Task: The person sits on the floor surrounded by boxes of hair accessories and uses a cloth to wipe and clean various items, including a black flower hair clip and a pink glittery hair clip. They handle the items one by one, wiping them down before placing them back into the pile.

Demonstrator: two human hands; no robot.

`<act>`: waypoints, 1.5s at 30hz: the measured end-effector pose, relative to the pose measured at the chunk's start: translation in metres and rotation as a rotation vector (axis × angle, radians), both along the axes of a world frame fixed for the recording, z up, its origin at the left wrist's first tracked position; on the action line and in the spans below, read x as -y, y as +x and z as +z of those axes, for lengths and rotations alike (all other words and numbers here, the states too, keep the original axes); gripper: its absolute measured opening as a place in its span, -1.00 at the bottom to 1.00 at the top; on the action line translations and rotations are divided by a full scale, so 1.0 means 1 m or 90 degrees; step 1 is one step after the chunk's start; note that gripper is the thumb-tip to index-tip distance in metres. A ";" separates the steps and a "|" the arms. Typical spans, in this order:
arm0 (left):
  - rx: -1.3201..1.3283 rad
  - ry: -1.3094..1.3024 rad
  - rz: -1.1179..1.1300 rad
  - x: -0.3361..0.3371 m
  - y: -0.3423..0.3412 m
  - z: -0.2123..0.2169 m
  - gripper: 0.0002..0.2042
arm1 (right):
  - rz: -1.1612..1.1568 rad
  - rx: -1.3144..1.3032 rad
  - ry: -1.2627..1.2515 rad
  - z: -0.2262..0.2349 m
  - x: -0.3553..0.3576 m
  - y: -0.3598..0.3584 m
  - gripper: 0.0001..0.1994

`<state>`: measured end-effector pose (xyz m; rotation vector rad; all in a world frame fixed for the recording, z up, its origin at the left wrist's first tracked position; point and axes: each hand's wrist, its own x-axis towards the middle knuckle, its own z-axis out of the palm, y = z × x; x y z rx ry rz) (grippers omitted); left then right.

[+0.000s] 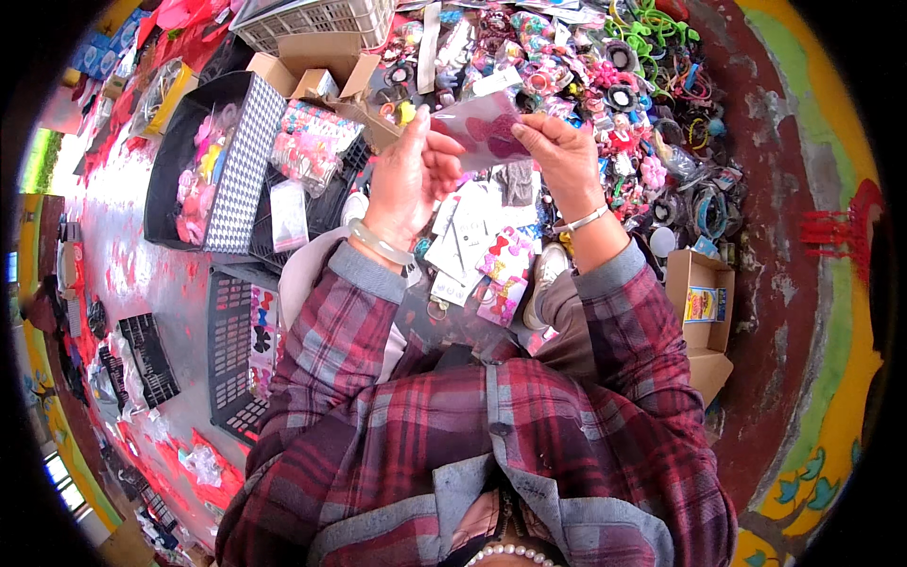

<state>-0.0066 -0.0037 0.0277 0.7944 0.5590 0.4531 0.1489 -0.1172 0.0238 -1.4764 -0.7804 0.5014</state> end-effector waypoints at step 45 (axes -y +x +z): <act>-0.011 0.253 -0.081 -0.007 -0.006 -0.006 -0.88 | 0.256 -0.212 -0.089 0.002 0.007 -0.004 -0.89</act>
